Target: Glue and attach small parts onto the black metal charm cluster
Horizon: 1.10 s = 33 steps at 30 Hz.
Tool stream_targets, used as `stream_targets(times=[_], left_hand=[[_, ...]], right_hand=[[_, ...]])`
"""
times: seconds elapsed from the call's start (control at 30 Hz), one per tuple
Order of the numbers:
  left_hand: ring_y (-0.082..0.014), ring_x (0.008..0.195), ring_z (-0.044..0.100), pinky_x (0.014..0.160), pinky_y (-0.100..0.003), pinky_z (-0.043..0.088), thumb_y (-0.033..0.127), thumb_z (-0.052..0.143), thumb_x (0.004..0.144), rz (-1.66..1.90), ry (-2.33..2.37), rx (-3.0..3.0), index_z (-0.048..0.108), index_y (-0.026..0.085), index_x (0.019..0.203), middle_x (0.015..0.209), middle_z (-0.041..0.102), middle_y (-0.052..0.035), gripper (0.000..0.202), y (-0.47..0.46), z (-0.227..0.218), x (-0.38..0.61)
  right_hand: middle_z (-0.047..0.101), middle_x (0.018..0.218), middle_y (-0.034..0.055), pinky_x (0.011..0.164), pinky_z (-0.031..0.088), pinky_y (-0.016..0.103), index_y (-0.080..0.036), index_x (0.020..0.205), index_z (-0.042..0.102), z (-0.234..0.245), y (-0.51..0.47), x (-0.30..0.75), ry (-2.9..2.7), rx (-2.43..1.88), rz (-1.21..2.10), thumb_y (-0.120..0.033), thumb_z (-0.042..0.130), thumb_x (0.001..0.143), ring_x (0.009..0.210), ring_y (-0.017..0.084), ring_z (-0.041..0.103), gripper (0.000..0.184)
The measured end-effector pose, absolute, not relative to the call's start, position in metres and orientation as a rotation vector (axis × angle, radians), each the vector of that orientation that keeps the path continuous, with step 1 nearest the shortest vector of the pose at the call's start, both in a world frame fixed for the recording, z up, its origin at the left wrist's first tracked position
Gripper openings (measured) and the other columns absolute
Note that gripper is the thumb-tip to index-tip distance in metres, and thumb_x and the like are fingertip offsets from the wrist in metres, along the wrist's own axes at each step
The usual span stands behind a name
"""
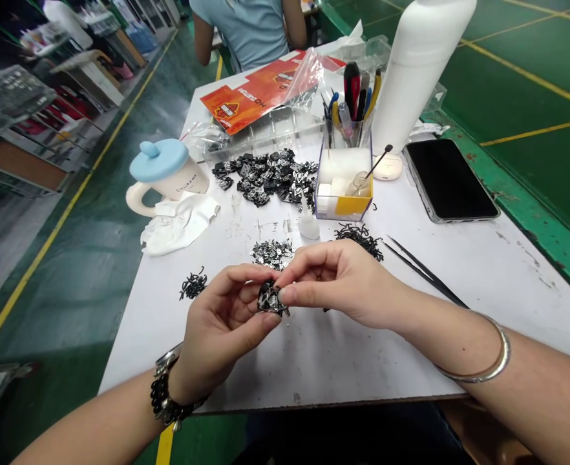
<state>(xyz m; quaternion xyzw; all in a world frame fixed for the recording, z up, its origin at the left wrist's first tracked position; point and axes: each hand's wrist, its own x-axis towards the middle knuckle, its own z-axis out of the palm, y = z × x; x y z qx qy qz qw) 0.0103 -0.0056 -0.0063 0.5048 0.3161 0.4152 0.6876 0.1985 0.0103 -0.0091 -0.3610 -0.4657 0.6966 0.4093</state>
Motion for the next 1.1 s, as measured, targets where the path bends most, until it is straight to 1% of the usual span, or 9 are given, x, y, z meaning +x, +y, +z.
stream_targets(times=[0.1,0.2,0.43,0.63,0.73,0.87,0.97,1.03,1.1], left_hand=[[-0.0092,0.091,0.066,0.083,-0.016,0.054,0.007,0.069,0.076,0.919,0.718,1.138,0.06,0.021,0.103,0.098,0.067,0.0002,0.032,-0.006,-0.006,0.01],[-0.0107,0.09,0.066,0.082,-0.017,0.055,0.007,0.07,0.075,0.915,0.733,1.149,0.061,0.02,0.102,0.097,0.067,-0.001,0.031,-0.006,-0.005,0.011],[-0.0086,0.088,0.067,0.081,-0.014,0.054,0.006,0.071,0.074,0.913,0.732,1.142,0.061,0.02,0.102,0.097,0.068,0.0003,0.032,-0.006,-0.005,0.012],[-0.0088,0.086,0.067,0.078,-0.014,0.055,0.007,0.072,0.074,0.903,0.748,1.136,0.061,0.02,0.101,0.093,0.07,0.0006,0.031,-0.006,-0.005,0.011],[-0.0101,0.086,0.068,0.079,-0.015,0.055,0.008,0.072,0.074,0.905,0.771,1.147,0.062,0.02,0.101,0.093,0.07,-0.0001,0.03,-0.005,-0.005,0.011],[-0.0102,0.085,0.068,0.079,-0.016,0.055,0.009,0.073,0.073,0.94,0.792,1.159,0.062,0.02,0.1,0.098,0.07,-0.0006,0.031,-0.005,-0.006,0.01],[-0.0101,0.085,0.068,0.079,-0.017,0.056,0.008,0.073,0.073,0.961,0.805,1.173,0.062,0.019,0.1,0.099,0.07,-0.001,0.032,-0.005,-0.007,0.01],[-0.0104,0.084,0.068,0.079,-0.017,0.056,0.008,0.073,0.072,0.979,0.815,1.195,0.063,0.02,0.101,0.1,0.069,-0.0013,0.033,-0.004,-0.008,0.01],[-0.0104,0.084,0.068,0.078,-0.016,0.056,0.007,0.074,0.071,1.0,0.823,1.228,0.063,0.02,0.101,0.099,0.069,-0.0012,0.034,-0.004,-0.009,0.01]], right_hand=[[0.06,0.066,0.0004,0.052,0.048,0.017,-0.018,0.074,0.073,-0.006,0.011,0.2,-1.207,-0.889,1.765,-0.02,0.077,0.068,0.059,0.009,0.057,0.007],[0.061,0.067,0.0008,0.054,0.049,0.017,-0.018,0.075,0.073,-0.004,0.011,0.202,-1.248,-0.889,1.764,-0.019,0.076,0.069,0.06,0.01,0.056,0.007],[0.059,0.063,-0.0009,0.047,0.043,0.015,-0.018,0.073,0.073,-0.003,0.012,0.203,-1.27,-0.914,1.762,-0.018,0.075,0.068,0.055,0.007,0.052,0.006],[0.059,0.064,-0.0009,0.046,0.04,0.017,-0.019,0.074,0.072,-0.004,0.013,0.205,-1.33,-0.943,1.754,-0.025,0.075,0.07,0.056,0.008,0.051,0.009],[0.058,0.063,-0.0001,0.045,0.038,0.019,-0.019,0.072,0.072,-0.003,0.013,0.205,-1.378,-0.988,1.678,-0.03,0.074,0.071,0.056,0.009,0.05,0.011],[0.057,0.061,0.0006,0.045,0.037,0.02,-0.019,0.069,0.07,-0.002,0.009,0.202,-1.406,-1.069,1.555,-0.033,0.072,0.074,0.055,0.01,0.05,0.016],[0.056,0.059,0.0005,0.045,0.037,0.02,-0.019,0.069,0.069,0.0,0.004,0.2,-1.476,-1.141,1.397,-0.035,0.069,0.077,0.054,0.01,0.049,0.018],[0.057,0.061,0.0007,0.046,0.037,0.021,-0.019,0.07,0.069,0.001,0.001,0.199,-1.541,-1.185,1.273,-0.035,0.068,0.079,0.055,0.01,0.05,0.018],[0.058,0.062,-0.0001,0.048,0.038,0.021,-0.019,0.072,0.068,0.002,-0.001,0.198,-1.606,-1.2,1.159,-0.031,0.066,0.08,0.056,0.01,0.05,0.014]])
